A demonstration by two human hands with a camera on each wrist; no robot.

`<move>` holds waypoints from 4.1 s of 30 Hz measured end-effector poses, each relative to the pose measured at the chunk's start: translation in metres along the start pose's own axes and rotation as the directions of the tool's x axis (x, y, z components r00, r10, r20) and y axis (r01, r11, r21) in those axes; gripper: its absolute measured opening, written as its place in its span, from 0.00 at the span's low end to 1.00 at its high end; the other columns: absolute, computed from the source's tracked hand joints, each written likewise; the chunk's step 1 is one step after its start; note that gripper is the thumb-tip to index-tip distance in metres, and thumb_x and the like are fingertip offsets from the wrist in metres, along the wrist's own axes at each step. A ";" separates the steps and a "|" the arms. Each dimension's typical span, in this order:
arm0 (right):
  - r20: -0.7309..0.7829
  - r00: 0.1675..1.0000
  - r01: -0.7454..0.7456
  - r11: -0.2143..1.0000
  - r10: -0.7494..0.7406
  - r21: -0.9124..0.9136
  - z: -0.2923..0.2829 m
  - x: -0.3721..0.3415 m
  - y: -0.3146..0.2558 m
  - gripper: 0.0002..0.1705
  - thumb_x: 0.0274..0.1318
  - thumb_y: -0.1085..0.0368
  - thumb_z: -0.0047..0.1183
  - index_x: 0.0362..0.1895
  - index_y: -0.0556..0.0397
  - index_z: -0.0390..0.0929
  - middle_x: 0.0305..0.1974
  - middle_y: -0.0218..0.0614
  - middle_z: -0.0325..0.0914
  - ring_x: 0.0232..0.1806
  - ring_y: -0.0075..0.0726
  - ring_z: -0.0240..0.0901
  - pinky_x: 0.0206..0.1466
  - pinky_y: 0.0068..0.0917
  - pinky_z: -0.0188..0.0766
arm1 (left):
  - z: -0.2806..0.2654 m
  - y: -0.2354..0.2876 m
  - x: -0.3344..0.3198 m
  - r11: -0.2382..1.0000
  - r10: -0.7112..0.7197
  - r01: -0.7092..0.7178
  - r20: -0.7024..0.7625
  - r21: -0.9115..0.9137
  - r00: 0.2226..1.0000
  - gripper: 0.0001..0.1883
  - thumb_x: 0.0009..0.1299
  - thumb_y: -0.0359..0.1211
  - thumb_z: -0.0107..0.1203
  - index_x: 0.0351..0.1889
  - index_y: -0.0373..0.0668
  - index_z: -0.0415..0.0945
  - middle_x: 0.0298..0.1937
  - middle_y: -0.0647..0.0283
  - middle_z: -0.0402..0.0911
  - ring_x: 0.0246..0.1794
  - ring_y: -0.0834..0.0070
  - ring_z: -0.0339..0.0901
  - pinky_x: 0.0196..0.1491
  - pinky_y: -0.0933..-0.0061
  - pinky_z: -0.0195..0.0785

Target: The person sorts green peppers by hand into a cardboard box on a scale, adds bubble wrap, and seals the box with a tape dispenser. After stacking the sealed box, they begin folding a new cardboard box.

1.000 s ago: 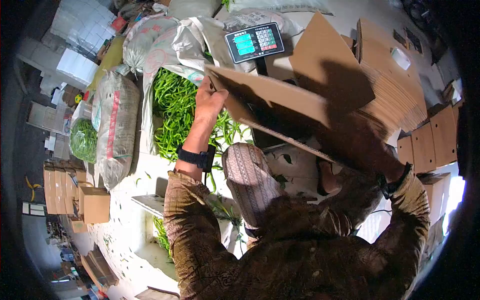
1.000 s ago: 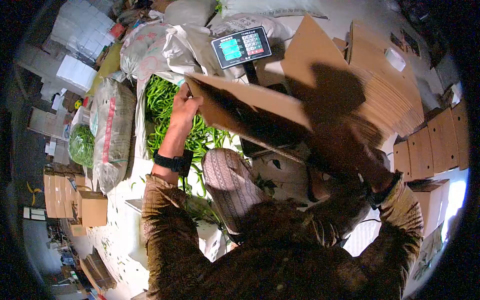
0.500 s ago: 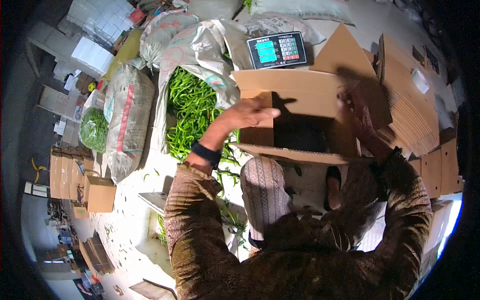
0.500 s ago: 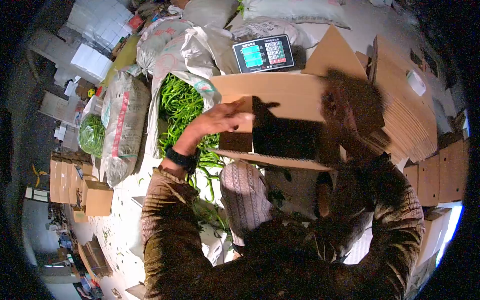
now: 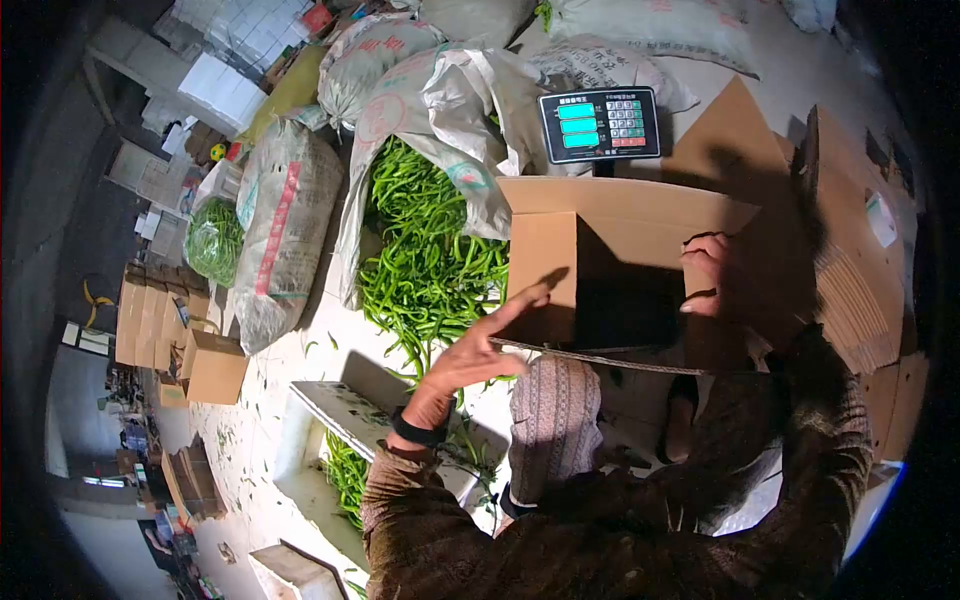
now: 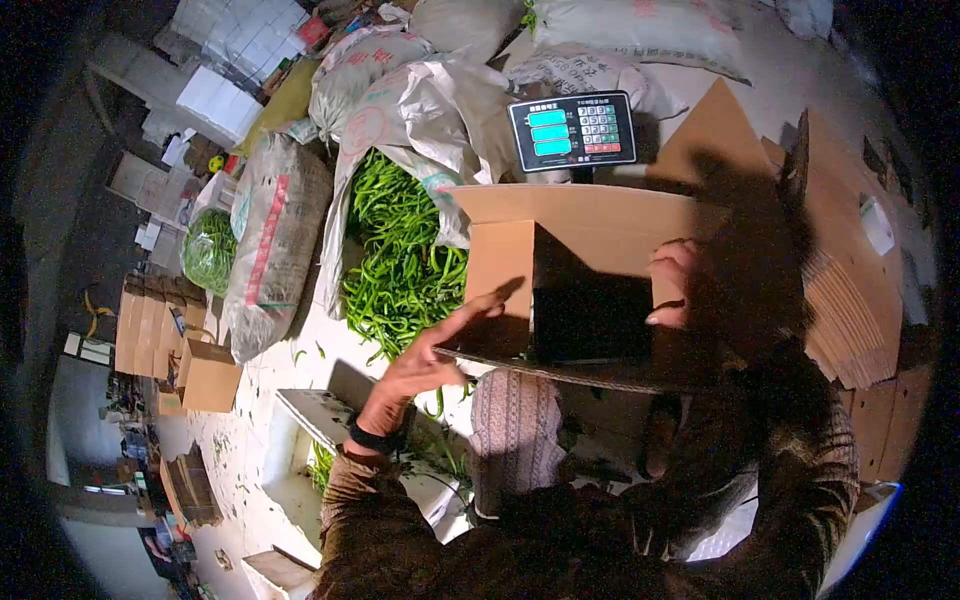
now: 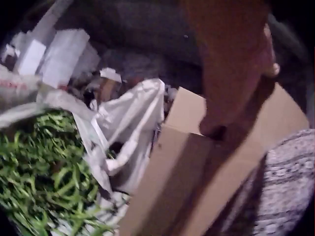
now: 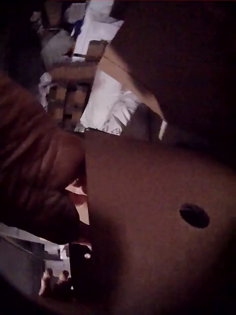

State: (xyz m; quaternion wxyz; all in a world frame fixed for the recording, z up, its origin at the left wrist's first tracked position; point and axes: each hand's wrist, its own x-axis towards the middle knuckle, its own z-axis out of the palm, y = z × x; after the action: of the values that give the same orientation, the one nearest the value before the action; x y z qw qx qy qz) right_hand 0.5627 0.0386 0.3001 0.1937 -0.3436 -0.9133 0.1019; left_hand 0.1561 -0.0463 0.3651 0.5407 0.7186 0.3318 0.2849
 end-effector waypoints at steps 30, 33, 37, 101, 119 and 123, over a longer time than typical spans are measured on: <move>0.031 0.992 -0.122 0.985 0.126 -0.122 -0.012 0.005 -0.067 0.43 0.43 0.49 0.59 0.65 0.49 0.64 0.69 0.51 0.51 0.72 0.56 0.44 0.70 0.55 0.43 | 0.005 -0.051 0.029 0.962 -0.232 0.129 -0.477 -0.240 0.848 0.54 0.66 0.41 0.61 0.71 0.28 0.27 0.70 0.39 0.52 0.70 0.59 0.54 0.69 0.68 0.47; 0.072 0.985 -0.141 0.977 0.154 -0.159 -0.022 0.009 -0.075 0.40 0.45 0.51 0.59 0.64 0.50 0.65 0.69 0.51 0.51 0.72 0.56 0.43 0.70 0.54 0.44 | -0.019 -0.015 0.053 0.999 0.028 -0.037 -0.473 -0.011 0.881 0.45 0.73 0.47 0.48 0.72 0.29 0.33 0.72 0.45 0.50 0.73 0.61 0.47 0.72 0.68 0.40; 0.058 0.990 -0.122 0.984 0.130 -0.130 -0.023 0.008 -0.073 0.38 0.47 0.55 0.57 0.64 0.50 0.64 0.69 0.49 0.51 0.72 0.54 0.43 0.71 0.54 0.44 | -0.049 -0.074 0.097 0.969 -0.198 0.114 -0.414 -0.218 0.888 0.39 0.74 0.55 0.37 0.71 0.34 0.46 0.70 0.52 0.57 0.71 0.63 0.51 0.70 0.70 0.43; 0.128 0.336 -0.870 0.360 0.933 -0.337 0.187 -0.310 0.104 0.22 0.51 0.64 0.50 0.53 0.51 0.71 0.50 0.50 0.72 0.50 0.57 0.70 0.52 0.47 0.68 | 0.012 -0.049 0.140 0.439 -0.009 0.240 -0.263 0.866 0.965 0.24 0.73 0.44 0.42 0.60 0.39 0.66 0.56 0.48 0.67 0.58 0.50 0.60 0.63 0.54 0.51; -0.147 0.153 -0.397 0.197 0.977 0.896 -0.022 -0.317 -0.073 0.33 0.52 0.63 0.58 0.63 0.51 0.62 0.51 0.33 0.73 0.46 0.29 0.74 0.46 0.23 0.74 | 0.012 -0.049 0.134 0.435 0.198 0.174 -0.282 0.883 0.939 0.21 0.69 0.42 0.49 0.56 0.42 0.71 0.50 0.51 0.72 0.52 0.50 0.66 0.58 0.55 0.60; 0.154 0.417 0.027 -0.181 0.896 0.983 -0.096 -0.278 -0.057 0.15 0.56 0.65 0.51 0.47 0.57 0.77 0.42 0.45 0.79 0.50 0.39 0.74 0.56 0.36 0.71 | 0.011 -0.050 0.131 0.393 0.219 0.189 -0.291 0.900 0.931 0.21 0.68 0.42 0.51 0.55 0.44 0.73 0.47 0.53 0.74 0.51 0.52 0.67 0.55 0.56 0.62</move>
State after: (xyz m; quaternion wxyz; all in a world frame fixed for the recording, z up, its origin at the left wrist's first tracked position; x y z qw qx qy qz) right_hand 0.7617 -0.1841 0.3261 0.6091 -0.4651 -0.2116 0.6066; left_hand 0.2373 0.0598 0.3209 -0.0200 0.8330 0.5204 0.1870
